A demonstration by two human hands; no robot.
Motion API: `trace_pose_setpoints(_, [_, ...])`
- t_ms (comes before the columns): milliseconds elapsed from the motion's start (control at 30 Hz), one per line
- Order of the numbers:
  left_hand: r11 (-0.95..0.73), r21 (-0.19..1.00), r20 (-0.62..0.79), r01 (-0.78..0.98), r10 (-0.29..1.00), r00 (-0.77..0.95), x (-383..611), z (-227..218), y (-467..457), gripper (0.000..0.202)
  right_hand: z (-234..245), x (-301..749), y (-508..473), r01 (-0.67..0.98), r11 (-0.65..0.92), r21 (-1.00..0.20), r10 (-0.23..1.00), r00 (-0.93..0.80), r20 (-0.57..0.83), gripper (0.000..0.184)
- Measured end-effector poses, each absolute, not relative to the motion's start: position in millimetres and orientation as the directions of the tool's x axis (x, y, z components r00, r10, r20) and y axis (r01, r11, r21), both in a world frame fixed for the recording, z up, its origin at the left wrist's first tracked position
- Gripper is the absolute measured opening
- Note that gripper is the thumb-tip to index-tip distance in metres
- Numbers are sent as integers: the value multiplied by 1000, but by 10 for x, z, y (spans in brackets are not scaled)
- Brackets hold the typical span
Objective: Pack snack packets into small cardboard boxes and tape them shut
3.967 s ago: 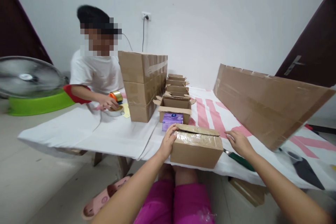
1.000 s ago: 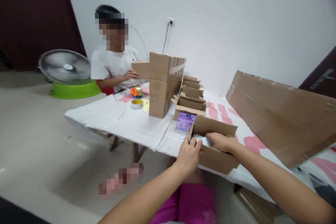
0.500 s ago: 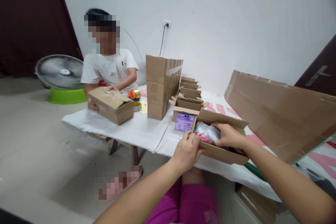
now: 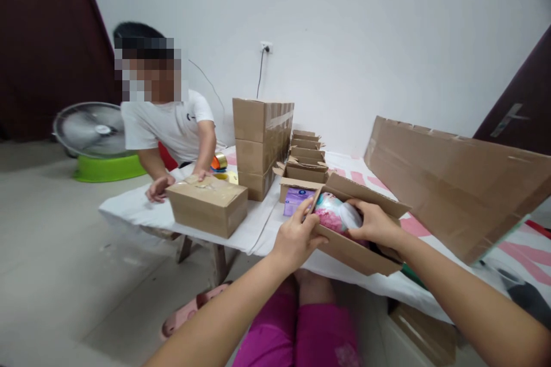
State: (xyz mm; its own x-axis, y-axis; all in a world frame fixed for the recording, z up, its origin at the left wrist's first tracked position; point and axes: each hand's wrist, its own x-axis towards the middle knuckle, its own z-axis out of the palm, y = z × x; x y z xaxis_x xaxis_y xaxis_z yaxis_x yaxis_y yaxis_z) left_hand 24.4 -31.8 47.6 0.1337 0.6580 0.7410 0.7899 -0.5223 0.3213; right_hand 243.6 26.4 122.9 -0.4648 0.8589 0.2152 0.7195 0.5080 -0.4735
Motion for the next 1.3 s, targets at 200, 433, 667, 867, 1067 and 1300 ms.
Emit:
trace_pose_setpoints(200, [-577, 503, 722, 643, 690, 54, 160, 444, -281, 41, 1271, 2427, 105, 736, 583, -345, 807, -475, 352, 63])
trace_pose_setpoints(433, [-476, 596, 621, 647, 784, 6, 14, 240, -187, 33, 1389, 2472, 159, 734, 512, -447, 850, -355, 390, 47])
trace_pose_setpoints(667, [-324, 580, 592, 748, 798, -113, -467, 247, -153, 32, 1692, 2776, 163, 543, 494, -679, 867, -248, 433, 57])
trace_pose_setpoints(867, [-137, 575, 561, 807, 783, -267, -746, -23, 8, 41, 1623, 3013, 103, 760, 430, -487, 883, -244, 400, 55])
trace_pose_setpoints(1067, [-151, 347, 788, 926, 582, -201, -449, -54, -112, 44, 859, 3034, 171, 888, 399, -227, 915, -372, 155, 70])
trace_pose_setpoints(1300, [-611, 32, 804, 791, 486, 343, 217, -26, -465, 29, 177, 2970, 348, 877, 450, -168, 876, -470, -110, 92])
